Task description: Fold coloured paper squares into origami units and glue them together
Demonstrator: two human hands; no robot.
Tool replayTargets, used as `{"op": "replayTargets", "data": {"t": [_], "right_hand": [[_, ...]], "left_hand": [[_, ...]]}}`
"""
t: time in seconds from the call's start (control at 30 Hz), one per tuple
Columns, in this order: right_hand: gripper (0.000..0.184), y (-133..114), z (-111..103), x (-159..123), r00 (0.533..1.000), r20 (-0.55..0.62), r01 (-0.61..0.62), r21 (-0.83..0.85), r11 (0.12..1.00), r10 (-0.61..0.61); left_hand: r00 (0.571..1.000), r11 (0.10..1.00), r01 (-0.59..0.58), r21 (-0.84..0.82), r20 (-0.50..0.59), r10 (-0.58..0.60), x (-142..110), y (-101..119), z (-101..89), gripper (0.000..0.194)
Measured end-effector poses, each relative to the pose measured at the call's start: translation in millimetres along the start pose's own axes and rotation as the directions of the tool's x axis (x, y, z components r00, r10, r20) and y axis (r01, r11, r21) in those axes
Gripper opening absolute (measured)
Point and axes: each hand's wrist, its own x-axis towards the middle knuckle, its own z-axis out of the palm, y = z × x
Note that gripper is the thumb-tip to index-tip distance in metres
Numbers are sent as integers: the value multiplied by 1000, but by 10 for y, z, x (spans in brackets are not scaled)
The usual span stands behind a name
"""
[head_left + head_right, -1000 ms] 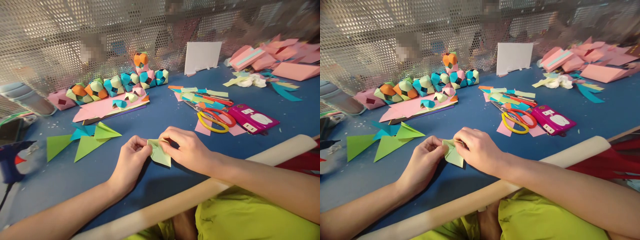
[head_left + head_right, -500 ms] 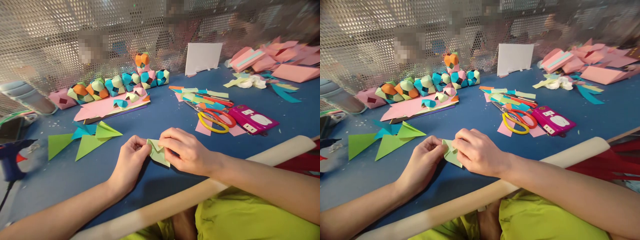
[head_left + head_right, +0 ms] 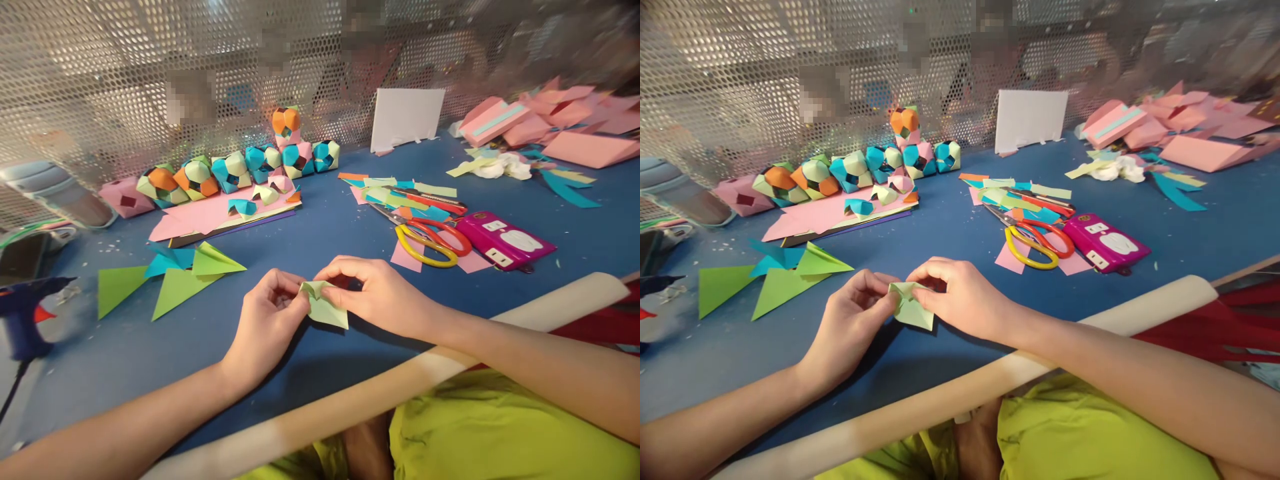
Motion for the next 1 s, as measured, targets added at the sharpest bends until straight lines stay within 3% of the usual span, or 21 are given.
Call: {"op": "replayTargets", "data": {"t": [0.33,0.7,1.0], "right_hand": [[7,40,-12,-2,997,-46,-55,54,997,57],[10,66,9,-4,997,-78,-25,-7,1000,24],[15,102,35,-19,983,-102,134,-157,978,-151]], "left_hand": [[998,999,-46,26,34,45,-12,4,18,18],[997,995,-35,98,67,28,-3,-25,33,20],[999,993,18,119,34,-22,-14,31,53,14]]}}
